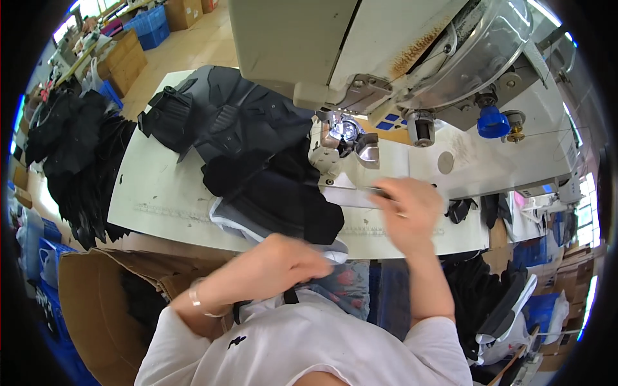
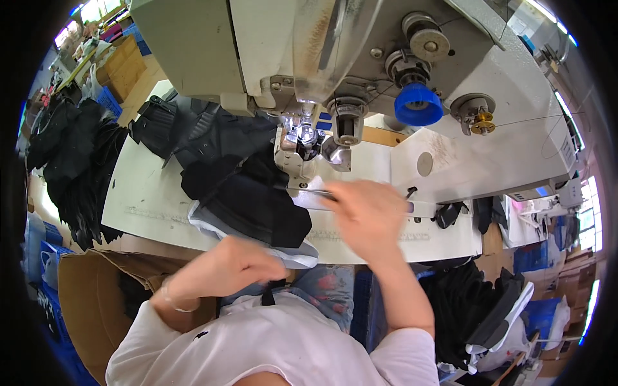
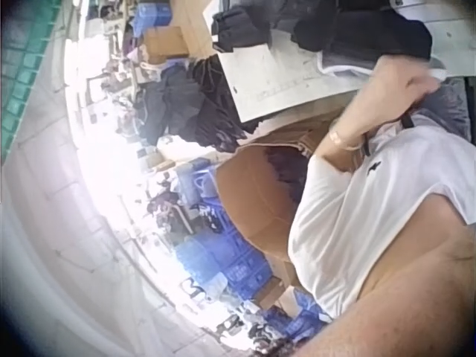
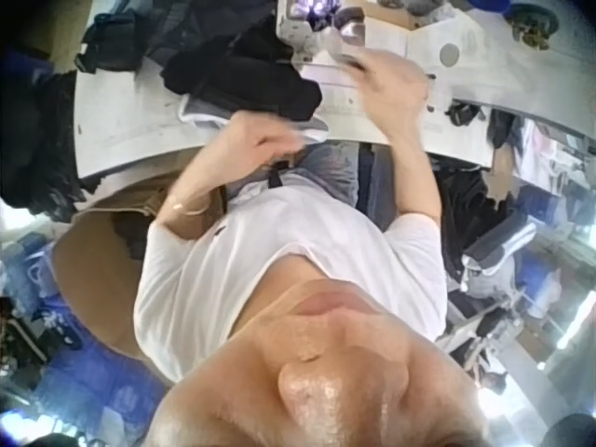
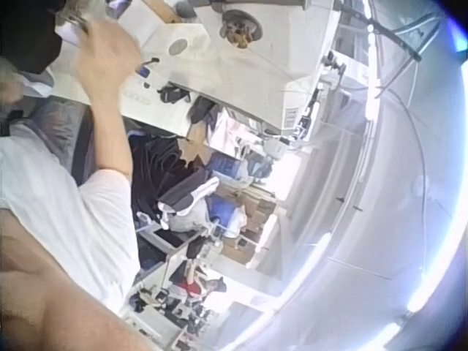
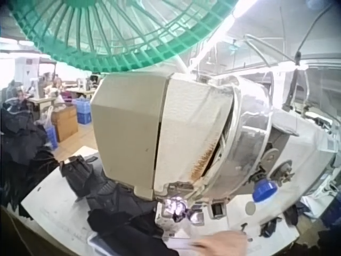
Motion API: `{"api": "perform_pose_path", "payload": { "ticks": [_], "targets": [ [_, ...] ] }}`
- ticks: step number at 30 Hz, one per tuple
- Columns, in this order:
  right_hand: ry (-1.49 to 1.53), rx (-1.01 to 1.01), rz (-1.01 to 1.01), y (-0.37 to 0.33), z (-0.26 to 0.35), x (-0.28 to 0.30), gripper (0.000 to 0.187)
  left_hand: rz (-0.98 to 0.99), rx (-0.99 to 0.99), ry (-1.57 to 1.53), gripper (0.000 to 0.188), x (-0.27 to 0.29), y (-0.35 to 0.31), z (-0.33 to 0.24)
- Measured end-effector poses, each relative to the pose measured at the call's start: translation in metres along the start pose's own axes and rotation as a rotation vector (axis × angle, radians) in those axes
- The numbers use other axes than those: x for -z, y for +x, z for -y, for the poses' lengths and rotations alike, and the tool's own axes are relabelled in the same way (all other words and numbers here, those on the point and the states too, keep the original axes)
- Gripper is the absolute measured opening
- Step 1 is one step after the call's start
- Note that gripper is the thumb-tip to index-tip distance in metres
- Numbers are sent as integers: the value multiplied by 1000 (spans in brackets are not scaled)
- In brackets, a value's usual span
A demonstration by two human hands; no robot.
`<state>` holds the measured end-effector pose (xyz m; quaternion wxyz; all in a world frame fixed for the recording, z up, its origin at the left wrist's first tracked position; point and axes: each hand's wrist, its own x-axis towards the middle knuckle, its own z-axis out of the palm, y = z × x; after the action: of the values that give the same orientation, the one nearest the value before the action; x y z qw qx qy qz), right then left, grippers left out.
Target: Stitching protective motorcycle gear components using a heavy-duty sewing machine, including changing thread and trimming excess material.
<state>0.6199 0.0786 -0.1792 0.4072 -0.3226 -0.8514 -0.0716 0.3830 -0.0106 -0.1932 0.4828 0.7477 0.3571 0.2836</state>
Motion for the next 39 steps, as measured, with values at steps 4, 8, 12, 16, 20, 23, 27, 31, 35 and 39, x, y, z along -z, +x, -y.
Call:
{"api": "perform_pose_path", "payload": {
  "ticks": [4, 8, 12, 16, 20, 23, 27, 31, 35, 39],
  "targets": [
    [-563, -175, -590, -55, -106, 139, 20, -95, 68, 834, 29, 51, -39, 33],
    [-622, -508, -941, -57, -243, 321, 41, -592, -228, 909, 24, 131, 58, 38],
    [-466, -872, -426, -32, -358, 405, 56, -228, 52, 930, 55, 196, 131, 83],
    [-408, -882, -310, -34, -376, 412, 58, -232, -164, 966, 81, 195, 151, 109],
    [66, -665, -904, -121, -390, 348, 48, -306, 5, 836, 79, 198, 117, 85],
    [177, -894, -894, -163, -390, 325, 50, -430, -2, 911, 77, 191, 107, 80],
    [-221, -1250, -597, -87, -383, 427, 58, -434, 19, 953, 78, 191, 109, 77],
    [-146, -834, -537, -53, -387, 421, 51, -465, 82, 953, 78, 190, 98, 67],
    [29, -885, -802, -156, -393, 349, 50, -496, 155, 940, 74, 178, 92, 46],
    [154, -876, -906, -129, -386, 348, 49, -497, 132, 961, 71, 176, 88, 39]
  ]
}}
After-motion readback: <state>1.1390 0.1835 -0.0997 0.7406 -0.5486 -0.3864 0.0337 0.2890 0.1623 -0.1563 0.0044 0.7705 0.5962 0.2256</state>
